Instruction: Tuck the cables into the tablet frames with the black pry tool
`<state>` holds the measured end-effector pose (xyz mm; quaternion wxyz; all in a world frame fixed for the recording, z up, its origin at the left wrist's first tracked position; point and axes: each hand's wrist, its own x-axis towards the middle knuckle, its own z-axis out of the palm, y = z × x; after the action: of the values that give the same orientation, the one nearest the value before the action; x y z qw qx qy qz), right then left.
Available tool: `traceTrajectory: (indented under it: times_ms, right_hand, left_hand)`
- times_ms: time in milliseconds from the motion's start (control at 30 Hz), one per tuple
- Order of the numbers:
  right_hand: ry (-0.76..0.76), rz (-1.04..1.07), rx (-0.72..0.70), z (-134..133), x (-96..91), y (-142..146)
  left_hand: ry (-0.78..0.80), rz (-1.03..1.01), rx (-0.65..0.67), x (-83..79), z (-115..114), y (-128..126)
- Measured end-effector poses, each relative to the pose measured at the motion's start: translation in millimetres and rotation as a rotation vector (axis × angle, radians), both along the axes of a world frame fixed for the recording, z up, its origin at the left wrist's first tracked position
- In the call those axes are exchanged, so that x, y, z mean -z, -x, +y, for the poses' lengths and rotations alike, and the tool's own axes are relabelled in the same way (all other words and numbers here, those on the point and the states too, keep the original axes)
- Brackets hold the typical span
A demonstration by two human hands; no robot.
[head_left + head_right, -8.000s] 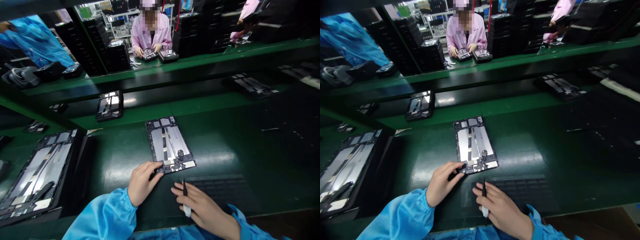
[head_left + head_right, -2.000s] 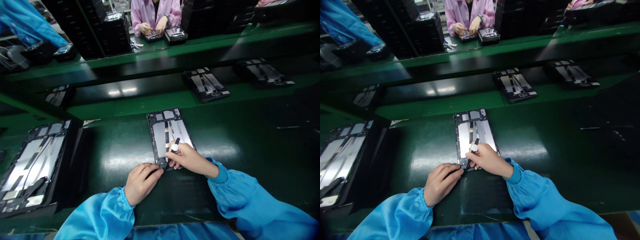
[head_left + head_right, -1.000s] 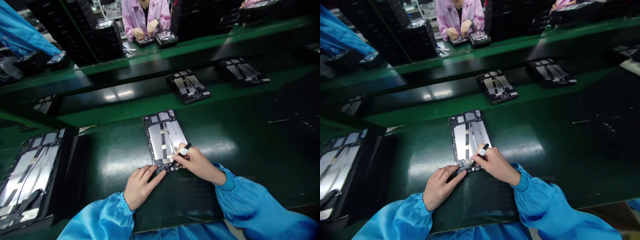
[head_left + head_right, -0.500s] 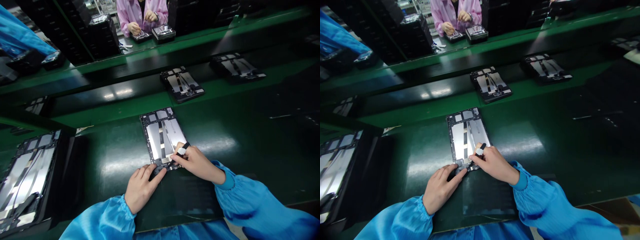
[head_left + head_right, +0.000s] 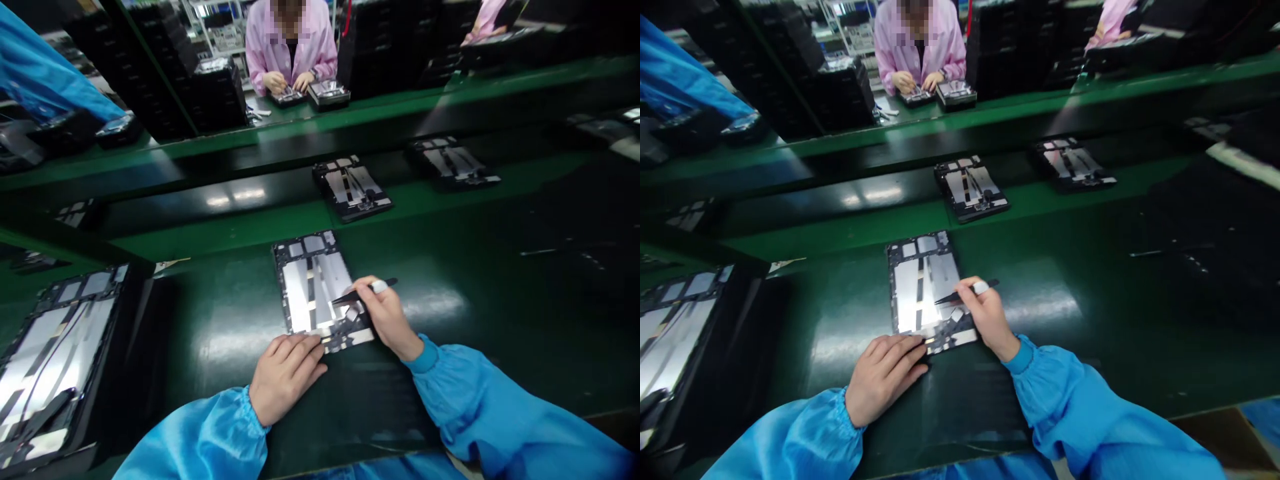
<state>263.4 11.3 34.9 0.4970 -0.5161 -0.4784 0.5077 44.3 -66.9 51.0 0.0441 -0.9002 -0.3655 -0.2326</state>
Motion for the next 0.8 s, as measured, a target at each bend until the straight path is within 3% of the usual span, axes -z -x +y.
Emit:
traceTrajectory:
  times_ms: [133, 267, 400, 467, 567, 700, 800]
  right_hand:
    - [-0.059, 0.028, -0.079, 5, -7.5, 20]
    - [0.033, 0.111, -0.038, 17, -13.0, 12]
    - [0.051, 0.003, 0.069, 51, -10.6, -27]
    - [-0.038, -0.085, 0.204, 79, -7.4, -49]
    - [-0.096, -0.166, 0.329, 127, -3.0, -67]
    - [-0.130, -0.252, 0.335, 173, -1.4, -59]
    - [-0.140, -0.277, 0.322, 181, 0.3, -46]
  left_hand:
    - [-0.037, 0.148, -0.128, 8.6, 41, 5]
    - [-0.030, 0.083, -0.445, 14.8, 131, 45]
    - [-0.071, -0.043, -0.618, 12.3, 212, 73]
    - [-0.062, -0.085, -0.626, 15.1, 231, 63]
    - [0.008, -0.084, -0.494, 27.9, 239, 18]
    - [0.094, -0.125, -0.407, 45.0, 246, -43]
    - [0.147, -0.219, -0.420, 44.9, 252, -53]
